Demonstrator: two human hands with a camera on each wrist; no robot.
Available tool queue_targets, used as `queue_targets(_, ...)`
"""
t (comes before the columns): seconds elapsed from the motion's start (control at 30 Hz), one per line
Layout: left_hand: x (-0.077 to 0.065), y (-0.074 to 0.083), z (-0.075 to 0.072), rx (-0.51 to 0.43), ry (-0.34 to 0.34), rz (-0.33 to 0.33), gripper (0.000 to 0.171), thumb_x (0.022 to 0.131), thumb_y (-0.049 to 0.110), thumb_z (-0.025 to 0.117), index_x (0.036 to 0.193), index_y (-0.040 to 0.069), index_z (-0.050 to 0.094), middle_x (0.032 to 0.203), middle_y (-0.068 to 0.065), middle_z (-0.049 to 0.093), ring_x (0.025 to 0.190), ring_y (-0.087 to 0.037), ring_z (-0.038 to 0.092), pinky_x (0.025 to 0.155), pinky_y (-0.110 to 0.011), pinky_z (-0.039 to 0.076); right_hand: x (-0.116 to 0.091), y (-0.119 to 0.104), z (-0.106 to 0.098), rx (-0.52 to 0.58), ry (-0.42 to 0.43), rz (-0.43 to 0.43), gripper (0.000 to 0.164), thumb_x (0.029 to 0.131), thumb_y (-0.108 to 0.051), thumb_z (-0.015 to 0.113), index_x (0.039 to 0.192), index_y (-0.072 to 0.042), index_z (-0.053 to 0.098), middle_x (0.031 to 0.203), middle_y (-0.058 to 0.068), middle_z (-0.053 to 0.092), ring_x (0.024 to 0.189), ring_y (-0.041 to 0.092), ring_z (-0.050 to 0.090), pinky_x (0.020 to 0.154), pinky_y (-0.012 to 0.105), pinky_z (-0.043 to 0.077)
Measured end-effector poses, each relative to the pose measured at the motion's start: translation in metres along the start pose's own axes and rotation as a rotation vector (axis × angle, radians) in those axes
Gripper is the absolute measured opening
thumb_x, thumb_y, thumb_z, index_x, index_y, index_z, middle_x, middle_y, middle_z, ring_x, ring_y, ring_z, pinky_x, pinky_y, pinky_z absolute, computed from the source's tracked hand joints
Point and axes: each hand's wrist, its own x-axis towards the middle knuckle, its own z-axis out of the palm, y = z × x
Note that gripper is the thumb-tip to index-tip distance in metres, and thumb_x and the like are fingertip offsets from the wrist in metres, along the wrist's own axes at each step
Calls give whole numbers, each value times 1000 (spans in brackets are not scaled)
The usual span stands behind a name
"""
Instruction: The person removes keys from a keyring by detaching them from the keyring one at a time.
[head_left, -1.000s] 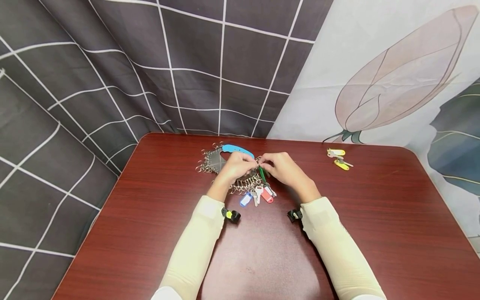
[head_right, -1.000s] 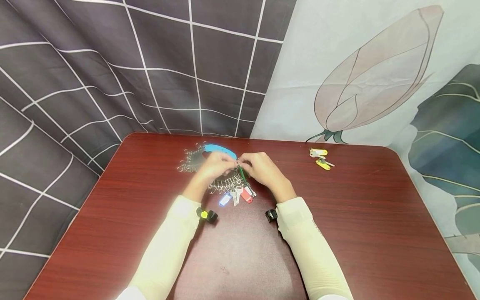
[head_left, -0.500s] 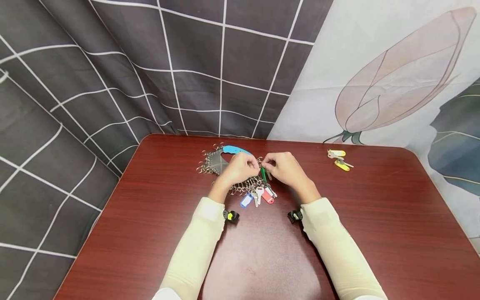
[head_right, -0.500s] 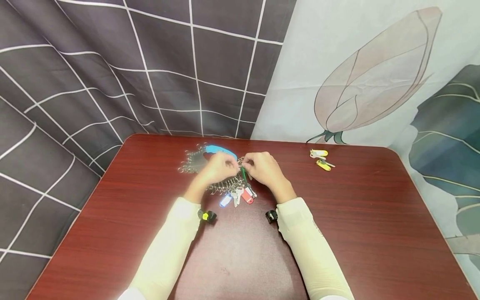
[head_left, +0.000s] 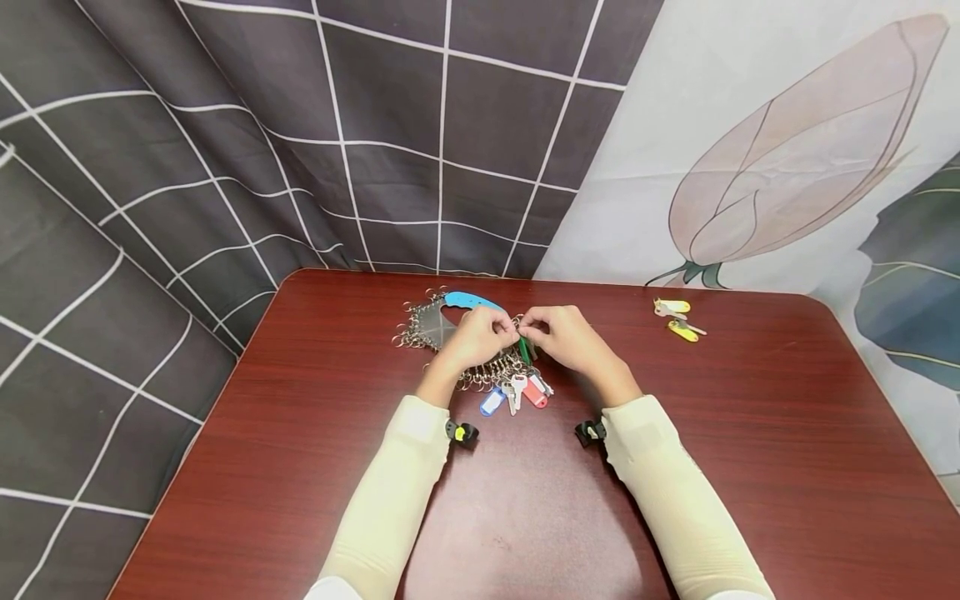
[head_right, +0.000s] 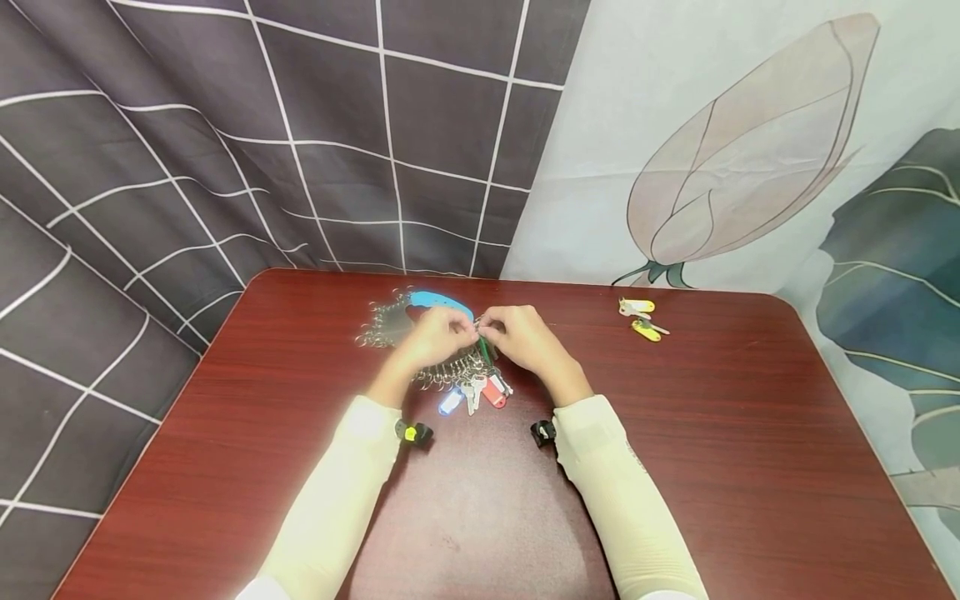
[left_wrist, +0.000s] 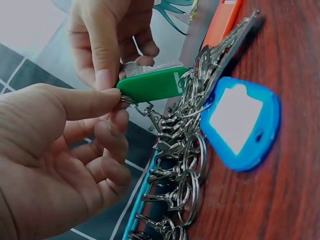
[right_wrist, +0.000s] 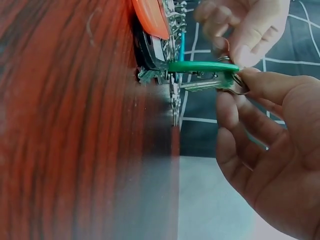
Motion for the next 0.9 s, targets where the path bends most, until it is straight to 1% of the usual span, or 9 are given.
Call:
queue_targets(0.1, 0, -1, 0, 8, 4, 26, 11, 95, 11, 72, 84, 8, 74, 75, -2, 66, 66, -10, 56, 65, -22, 46, 0, -1, 0, -27, 18, 9, 7, 95, -14, 74, 89, -11, 76, 76, 1, 72, 68, 13, 60, 68, 33, 51)
queue_targets(0.2, 1, -3, -1, 23, -2, 56, 11, 95, 11, 73, 84, 8, 74, 74, -1, 66, 66, -9, 56, 64, -22, 46, 0, -1, -1, -61, 43, 36, 9, 94, -15, 74, 86, -12, 77, 71, -1, 70, 65, 13, 60, 66, 33, 50)
queue_targets(0.33, 1, -5, -2, 33, -19, 74, 9, 93, 11, 74, 85, 9, 77, 74, 0, 68, 68, -8, 57, 65, -21, 48, 0, 0, -1, -71, 58, 37, 9, 94, -14, 74, 86, -12, 77, 71, -2, 70, 66, 13, 61, 66, 32, 50)
queue_targets(0.43, 1, -5, -1, 41, -18, 55, 10, 93, 15, 74, 86, 10, 77, 80, -1, 71, 71, -8, 58, 66, -21, 47, 0, -1, -1, -51, 47, 11, 8, 94, -14, 75, 87, -11, 77, 75, 0, 72, 68, 14, 61, 68, 32, 50)
queue_targets(0.57, 2, -4, 2, 35, 4, 24, 13, 94, 18, 73, 86, 9, 77, 85, -2, 72, 73, -9, 57, 68, -22, 46, 0, -2, -1, -43, 36, -14, 7, 95, -14, 75, 90, -10, 77, 80, 2, 74, 70, 15, 62, 69, 34, 51)
queue_targets(0.67, 3, -7, 3, 1, 11, 22, 11, 94, 15, 73, 85, 8, 76, 81, -1, 70, 71, -9, 57, 68, -22, 47, 0, -2, -2, -54, 34, -5, 7, 95, -15, 74, 90, -11, 77, 80, 2, 74, 70, 15, 62, 70, 34, 51)
queue_targets(0.8, 3, -8, 2, -45, 1, 26, 9, 93, 12, 74, 84, 9, 77, 76, 0, 69, 69, -8, 57, 66, -22, 47, 0, -3, -2, -77, 42, 31, 8, 95, -16, 74, 89, -12, 78, 76, -1, 72, 69, 15, 60, 69, 33, 51)
queue_targets(0.9, 2, -8, 1, -52, -5, 20, 8, 92, 12, 75, 85, 9, 78, 74, 0, 70, 68, -8, 58, 65, -22, 48, -1, -3, -2, -81, 46, 47, 8, 95, -15, 73, 89, -13, 78, 74, -2, 70, 67, 13, 59, 68, 32, 50)
